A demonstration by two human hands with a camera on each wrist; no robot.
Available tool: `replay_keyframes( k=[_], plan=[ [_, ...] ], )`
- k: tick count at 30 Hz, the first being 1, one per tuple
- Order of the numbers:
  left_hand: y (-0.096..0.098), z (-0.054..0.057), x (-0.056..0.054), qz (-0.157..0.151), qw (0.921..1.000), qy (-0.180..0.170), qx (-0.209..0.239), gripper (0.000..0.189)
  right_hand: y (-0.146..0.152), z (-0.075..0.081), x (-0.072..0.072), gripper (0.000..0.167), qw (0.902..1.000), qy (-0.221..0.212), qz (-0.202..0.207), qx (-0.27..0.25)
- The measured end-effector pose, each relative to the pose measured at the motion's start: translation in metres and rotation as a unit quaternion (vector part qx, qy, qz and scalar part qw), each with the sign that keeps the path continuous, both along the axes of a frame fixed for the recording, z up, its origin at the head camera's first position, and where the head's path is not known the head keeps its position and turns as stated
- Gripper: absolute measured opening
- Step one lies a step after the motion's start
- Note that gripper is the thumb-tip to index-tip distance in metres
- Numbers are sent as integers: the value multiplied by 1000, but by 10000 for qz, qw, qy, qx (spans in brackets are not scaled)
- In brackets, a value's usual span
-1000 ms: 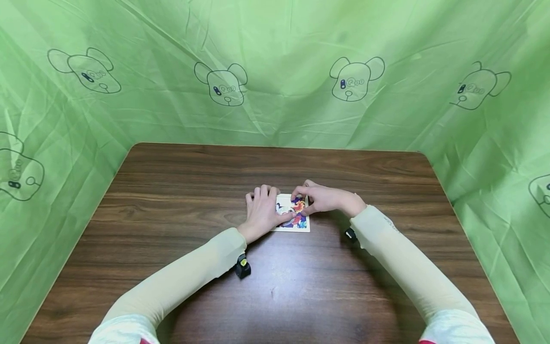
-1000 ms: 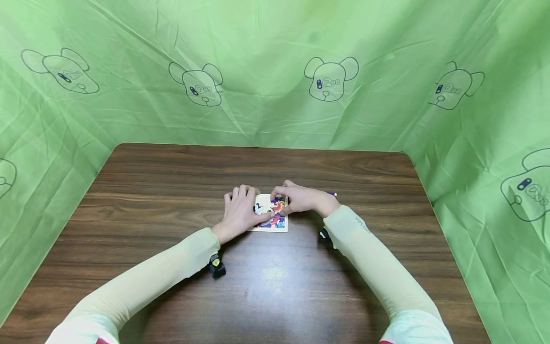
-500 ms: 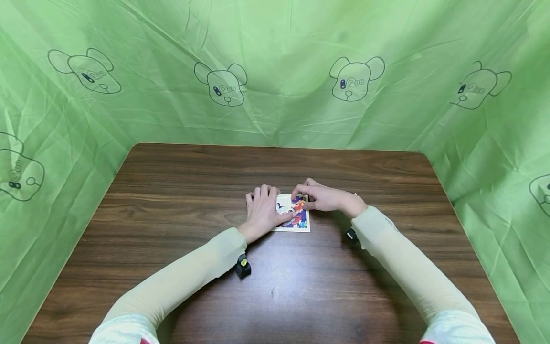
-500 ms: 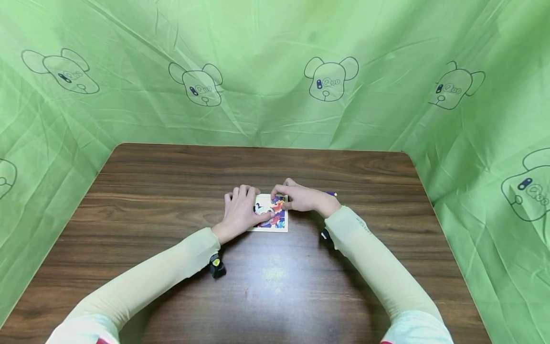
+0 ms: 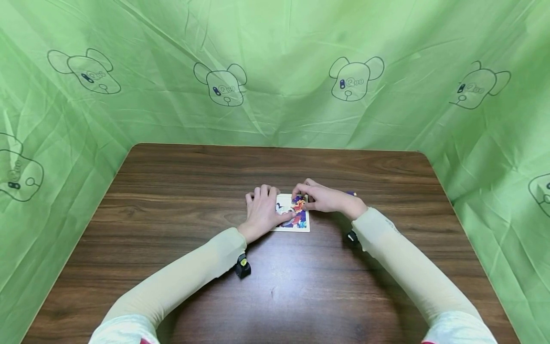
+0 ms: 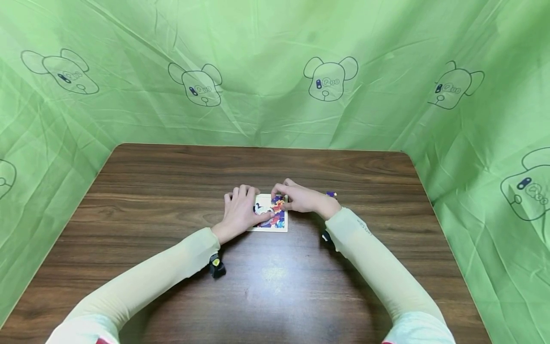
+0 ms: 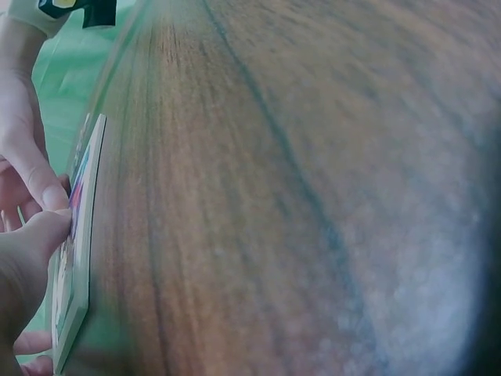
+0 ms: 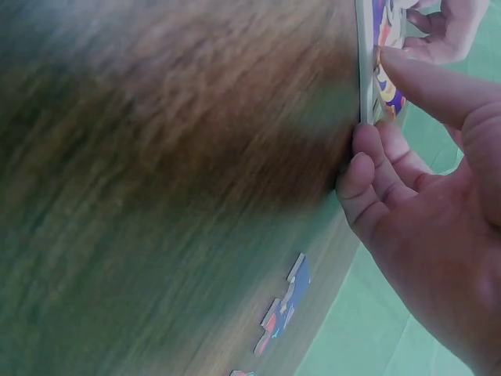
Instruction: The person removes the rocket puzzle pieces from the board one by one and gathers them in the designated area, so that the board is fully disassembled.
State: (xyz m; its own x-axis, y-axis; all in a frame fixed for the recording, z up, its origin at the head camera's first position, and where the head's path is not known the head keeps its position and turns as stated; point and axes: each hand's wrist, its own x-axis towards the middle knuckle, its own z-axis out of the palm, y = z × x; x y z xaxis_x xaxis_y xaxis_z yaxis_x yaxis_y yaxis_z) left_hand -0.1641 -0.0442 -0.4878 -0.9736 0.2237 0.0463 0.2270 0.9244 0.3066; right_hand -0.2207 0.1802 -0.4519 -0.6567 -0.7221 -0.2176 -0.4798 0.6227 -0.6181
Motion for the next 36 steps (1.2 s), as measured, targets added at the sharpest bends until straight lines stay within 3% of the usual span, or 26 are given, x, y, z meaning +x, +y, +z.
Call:
replay_keyframes(
  k=[6,13,19,27,36],
  plan=[
    [0,1,1,-10,10000,7,19,86,0,-1,1,29,9998,184,73,-94],
    [0,0,1,-29,10000,3,73,85,1,-4,2,20,9966,593,111,-565],
    [0,1,1,-30,10000,29,56,83,5,-2,2,22,9953,516,38,-813],
    [0,0,1,-32,10000,-3,45,84,19,5,4,24,9937,222,-570,-944],
    [-1,0,2,-23,9999,1,98,84,47,23,13,6,9904,124,-1094,-834]
  ],
)
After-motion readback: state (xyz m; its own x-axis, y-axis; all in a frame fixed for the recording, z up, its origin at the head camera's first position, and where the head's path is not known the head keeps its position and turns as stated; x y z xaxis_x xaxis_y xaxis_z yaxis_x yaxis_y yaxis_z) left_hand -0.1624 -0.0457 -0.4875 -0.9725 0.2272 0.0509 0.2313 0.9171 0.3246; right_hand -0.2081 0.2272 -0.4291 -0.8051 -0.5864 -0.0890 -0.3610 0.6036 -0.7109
